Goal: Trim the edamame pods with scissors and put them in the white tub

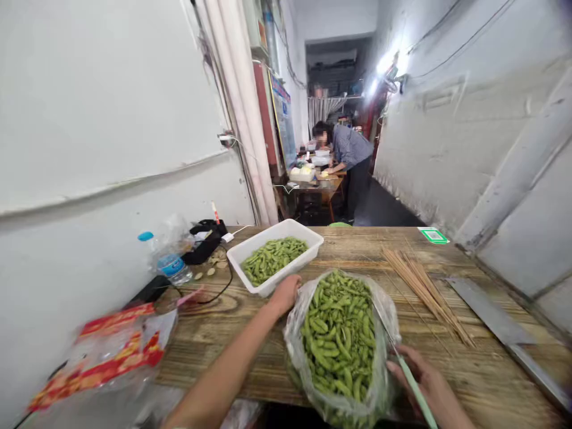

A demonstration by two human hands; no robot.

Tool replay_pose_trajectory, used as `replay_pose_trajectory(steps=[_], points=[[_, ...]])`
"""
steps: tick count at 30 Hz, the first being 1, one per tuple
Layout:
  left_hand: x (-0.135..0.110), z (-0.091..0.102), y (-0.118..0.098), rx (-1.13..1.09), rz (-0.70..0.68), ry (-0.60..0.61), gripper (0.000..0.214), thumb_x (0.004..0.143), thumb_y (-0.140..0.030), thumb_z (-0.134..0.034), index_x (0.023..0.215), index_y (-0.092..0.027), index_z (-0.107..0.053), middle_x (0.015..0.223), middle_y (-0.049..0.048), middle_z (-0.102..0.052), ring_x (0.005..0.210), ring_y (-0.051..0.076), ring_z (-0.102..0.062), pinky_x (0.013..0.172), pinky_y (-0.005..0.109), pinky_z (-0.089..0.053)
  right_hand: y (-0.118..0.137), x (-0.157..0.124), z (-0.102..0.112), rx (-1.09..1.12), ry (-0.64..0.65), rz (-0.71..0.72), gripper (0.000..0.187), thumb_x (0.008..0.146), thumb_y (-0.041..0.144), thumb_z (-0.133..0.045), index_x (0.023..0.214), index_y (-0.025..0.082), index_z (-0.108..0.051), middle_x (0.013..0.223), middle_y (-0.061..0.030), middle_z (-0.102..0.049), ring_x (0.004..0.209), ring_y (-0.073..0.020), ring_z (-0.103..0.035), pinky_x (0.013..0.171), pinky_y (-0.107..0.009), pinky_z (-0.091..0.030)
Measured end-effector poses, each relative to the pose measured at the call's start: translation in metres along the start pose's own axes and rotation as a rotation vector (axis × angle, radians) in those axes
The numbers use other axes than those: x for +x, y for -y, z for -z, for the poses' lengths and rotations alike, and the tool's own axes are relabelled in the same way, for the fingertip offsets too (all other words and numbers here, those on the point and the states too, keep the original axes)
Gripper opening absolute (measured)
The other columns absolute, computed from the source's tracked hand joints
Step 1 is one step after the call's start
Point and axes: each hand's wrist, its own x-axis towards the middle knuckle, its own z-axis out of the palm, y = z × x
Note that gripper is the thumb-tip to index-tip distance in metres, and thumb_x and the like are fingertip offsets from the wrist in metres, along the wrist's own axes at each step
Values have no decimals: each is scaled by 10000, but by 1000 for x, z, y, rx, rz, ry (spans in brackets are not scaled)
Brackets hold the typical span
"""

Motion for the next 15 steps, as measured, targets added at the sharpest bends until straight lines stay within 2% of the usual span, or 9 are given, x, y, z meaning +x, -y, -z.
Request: replay_pose_trajectory(steps=[5, 8, 11, 15], points=[[42, 48, 16, 88, 74, -151, 325, 902, -184, -340, 1078, -159, -612, 1101, 97, -654, 1054, 205, -565, 923, 340, -418, -4, -1, 0, 50, 25, -4, 609, 692, 635, -603, 1074, 160, -621, 558, 2, -612, 365, -129, -499, 326, -204, -369], [51, 66, 31, 172, 132, -163, 328, 900, -234, -363, 1098, -141, -607, 1097, 144, -628, 1072, 262, -540, 935, 409, -393, -6, -1, -2, 95, 67, -34, 628, 717, 642, -572, 1120, 161, -572, 541, 29, -569, 332, -101, -430, 311, -197, -341], [41, 63, 34, 248, 129, -118, 331, 879, -300, -430, 1117, -152, -605, 1153, 169, -589, 1101, 310, -505, 933, 469, -372, -6, -3, -4, 145, 80, -74, 651, 729, 623, -573, 1166, 144, -510, 512, 61, -513, 321, -86, -371, 303, -195, -324], [9, 42, 17, 317, 36, -49, 340, 868, -348, -462, 1126, -182, -608, 1182, 152, -568, 1130, 311, -459, 949, 448, -352, -3, -7, -2, 166, 82, -67, 609, 747, 585, -586, 1151, 133, -527, 457, 81, -446, 341, -94, -363, 323, -200, -313]])
